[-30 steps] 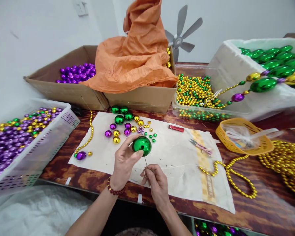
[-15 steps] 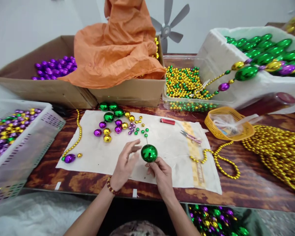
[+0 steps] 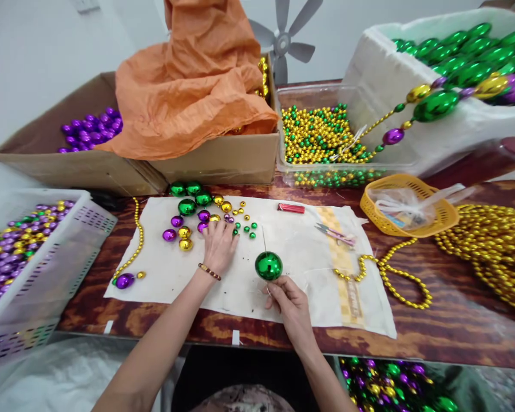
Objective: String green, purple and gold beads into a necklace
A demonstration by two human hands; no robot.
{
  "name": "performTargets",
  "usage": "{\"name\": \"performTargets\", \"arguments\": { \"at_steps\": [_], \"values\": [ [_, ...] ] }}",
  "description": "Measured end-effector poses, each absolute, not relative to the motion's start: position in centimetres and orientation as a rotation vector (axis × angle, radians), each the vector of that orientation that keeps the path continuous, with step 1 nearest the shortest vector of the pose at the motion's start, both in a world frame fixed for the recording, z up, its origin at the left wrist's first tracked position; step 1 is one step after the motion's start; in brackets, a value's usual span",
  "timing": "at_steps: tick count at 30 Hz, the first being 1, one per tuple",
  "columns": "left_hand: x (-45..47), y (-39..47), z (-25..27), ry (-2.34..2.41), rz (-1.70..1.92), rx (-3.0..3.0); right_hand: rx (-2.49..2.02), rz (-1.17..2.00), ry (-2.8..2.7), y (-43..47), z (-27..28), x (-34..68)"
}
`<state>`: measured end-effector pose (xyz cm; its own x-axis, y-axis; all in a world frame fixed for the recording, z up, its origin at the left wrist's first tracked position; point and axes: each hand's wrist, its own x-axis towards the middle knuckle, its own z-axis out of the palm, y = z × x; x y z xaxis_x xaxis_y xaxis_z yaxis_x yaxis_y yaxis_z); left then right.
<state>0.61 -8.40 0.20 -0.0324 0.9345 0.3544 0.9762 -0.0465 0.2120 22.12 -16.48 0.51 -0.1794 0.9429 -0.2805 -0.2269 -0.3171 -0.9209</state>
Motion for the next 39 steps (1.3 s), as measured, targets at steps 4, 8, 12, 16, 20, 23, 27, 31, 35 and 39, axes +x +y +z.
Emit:
{"name": "performTargets", "arguments": {
  "at_steps": [4, 8, 12, 16, 20, 23, 27, 31, 35, 39],
  "values": [
    [0.7, -8.4, 0.0, -2.142, -0.504, -2.096, -1.158, 1.647, -1.017, -16.6, 0.4, 22.2],
    [0.3, -8.1, 0.5, -2.231, -0.362, -1.985, -1.160, 1.641, -1.040, -16.8, 0.3, 22.1],
    [0.1, -7.9, 1.1, -2.236, -0.248, -2.018, -1.166, 1.632, -1.051, -16.8, 0.2, 22.0],
    [0.1, -7.8, 1.3, -2.285, -0.291, -2.003, -1.156, 1.595, -1.103, -16.8, 0.1, 21.9],
    [0.2, -8.2, 1.6, -2.418, -0.844, -1.939, -1.147, 1.569, -1.182, -16.8, 0.0, 21.8],
    [0.3, -9.1, 2.5, -2.567, -1.851, -1.748, -1.126, 1.565, -1.241, -16.9, 0.0, 21.7],
    [0.9, -10.7, 4.5, -2.602, -3.208, -1.255, -1.109, 1.569, -1.279, -17.0, 0.0, 21.6],
    [1.4, -11.7, 5.8, -2.466, -3.676, -0.922, -1.096, 1.575, -1.325, -17.1, 0.3, 21.5],
    [1.5, -11.9, 5.8, -2.420, -3.712, -0.889, -1.107, 1.587, -1.325, -17.2, 0.6, 21.4],
    [1.5, -12.0, 5.7, -2.418, -3.680, -0.949, -1.119, 1.603, -1.308, -17.4, 0.7, 21.4]
  ]
}}
